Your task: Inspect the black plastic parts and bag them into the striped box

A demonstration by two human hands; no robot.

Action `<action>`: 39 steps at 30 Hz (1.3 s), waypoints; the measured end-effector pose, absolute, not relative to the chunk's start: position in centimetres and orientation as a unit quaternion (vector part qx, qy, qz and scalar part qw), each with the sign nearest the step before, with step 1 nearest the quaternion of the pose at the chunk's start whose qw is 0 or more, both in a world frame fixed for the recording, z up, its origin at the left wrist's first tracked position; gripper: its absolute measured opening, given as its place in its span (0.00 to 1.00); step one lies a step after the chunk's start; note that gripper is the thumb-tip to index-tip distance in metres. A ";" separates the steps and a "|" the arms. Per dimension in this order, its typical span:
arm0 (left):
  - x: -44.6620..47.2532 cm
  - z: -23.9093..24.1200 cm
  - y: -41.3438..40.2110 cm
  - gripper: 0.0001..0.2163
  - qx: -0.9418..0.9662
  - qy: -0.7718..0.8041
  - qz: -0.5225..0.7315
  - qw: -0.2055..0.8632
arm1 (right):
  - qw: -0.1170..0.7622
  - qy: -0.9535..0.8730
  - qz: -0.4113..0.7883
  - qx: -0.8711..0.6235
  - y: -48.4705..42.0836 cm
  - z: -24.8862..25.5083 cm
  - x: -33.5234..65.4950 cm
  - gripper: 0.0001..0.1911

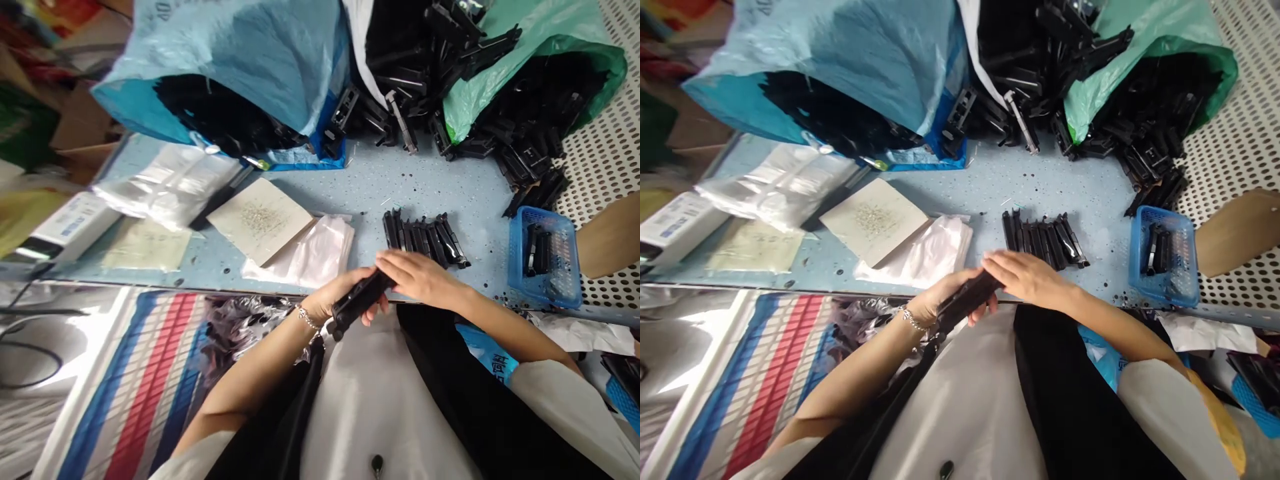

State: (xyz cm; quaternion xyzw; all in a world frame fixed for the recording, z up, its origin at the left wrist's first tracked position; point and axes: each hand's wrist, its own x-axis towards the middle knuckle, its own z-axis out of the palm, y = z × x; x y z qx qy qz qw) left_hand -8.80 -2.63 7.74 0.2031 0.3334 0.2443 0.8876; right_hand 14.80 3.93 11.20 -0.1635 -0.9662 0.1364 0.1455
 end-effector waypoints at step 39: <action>-17.1 5.5 -2.7 0.11 0.450 0.730 0.366 0.361 | 0.206 -0.517 0.723 -0.409 5.9 7.0 9.7 0.28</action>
